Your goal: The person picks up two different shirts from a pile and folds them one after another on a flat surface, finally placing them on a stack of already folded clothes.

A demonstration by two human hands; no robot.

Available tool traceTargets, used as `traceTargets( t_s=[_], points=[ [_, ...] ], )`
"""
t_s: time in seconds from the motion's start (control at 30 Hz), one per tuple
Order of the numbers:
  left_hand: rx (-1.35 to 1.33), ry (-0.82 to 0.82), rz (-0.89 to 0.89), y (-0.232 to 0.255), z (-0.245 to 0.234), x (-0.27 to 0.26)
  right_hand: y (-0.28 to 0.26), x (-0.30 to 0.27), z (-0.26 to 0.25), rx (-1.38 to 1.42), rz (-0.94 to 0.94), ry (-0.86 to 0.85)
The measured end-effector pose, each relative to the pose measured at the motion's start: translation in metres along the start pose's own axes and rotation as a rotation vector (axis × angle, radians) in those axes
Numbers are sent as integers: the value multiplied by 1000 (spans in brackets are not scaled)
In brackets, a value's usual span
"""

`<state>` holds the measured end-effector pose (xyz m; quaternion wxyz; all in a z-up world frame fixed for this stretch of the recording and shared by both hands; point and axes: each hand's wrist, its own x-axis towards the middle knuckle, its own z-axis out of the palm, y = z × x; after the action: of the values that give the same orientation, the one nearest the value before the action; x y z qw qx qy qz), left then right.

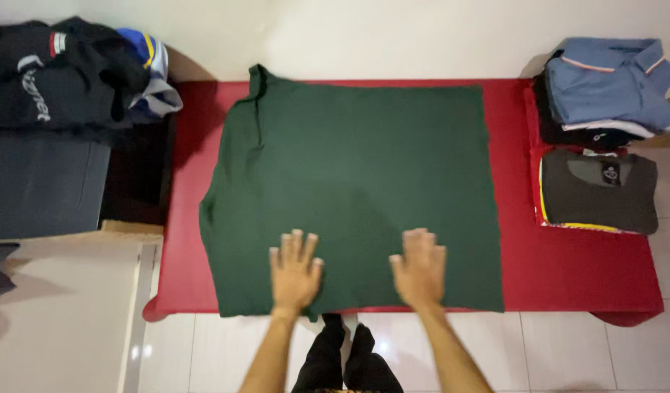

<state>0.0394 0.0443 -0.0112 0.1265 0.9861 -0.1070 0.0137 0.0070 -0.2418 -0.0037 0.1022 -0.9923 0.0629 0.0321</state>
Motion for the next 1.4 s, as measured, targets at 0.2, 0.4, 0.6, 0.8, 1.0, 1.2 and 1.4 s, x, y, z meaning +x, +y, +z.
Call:
traceTargets(
  t_s=[0.2, 0.4, 0.6, 0.8, 1.0, 1.2, 1.4],
  points=[
    [50, 40, -345, -98, -13, -51, 149, -54, -5, -4, 261, 80],
    [85, 152, -443, -97, 1, -86, 144, -67, 16, -118, 360, 83],
    [-109, -5, -204, -17, 1, -80, 41, -61, 39, -53, -31, -16],
    [-100, 199, -279, -37, -18, -45, -25, -18, 33, 234, -297, 5],
    [-116, 424, -327, -110, -42, 41, -81, 79, 35, 208, -383, -32],
    [-261, 364, -472, -184, -40, 170, -150, 192, 39, 246, -425, -22],
    [-508, 134, -637, -233, -16, 300, -210, 294, 54, 255, -443, -25]
  ],
)
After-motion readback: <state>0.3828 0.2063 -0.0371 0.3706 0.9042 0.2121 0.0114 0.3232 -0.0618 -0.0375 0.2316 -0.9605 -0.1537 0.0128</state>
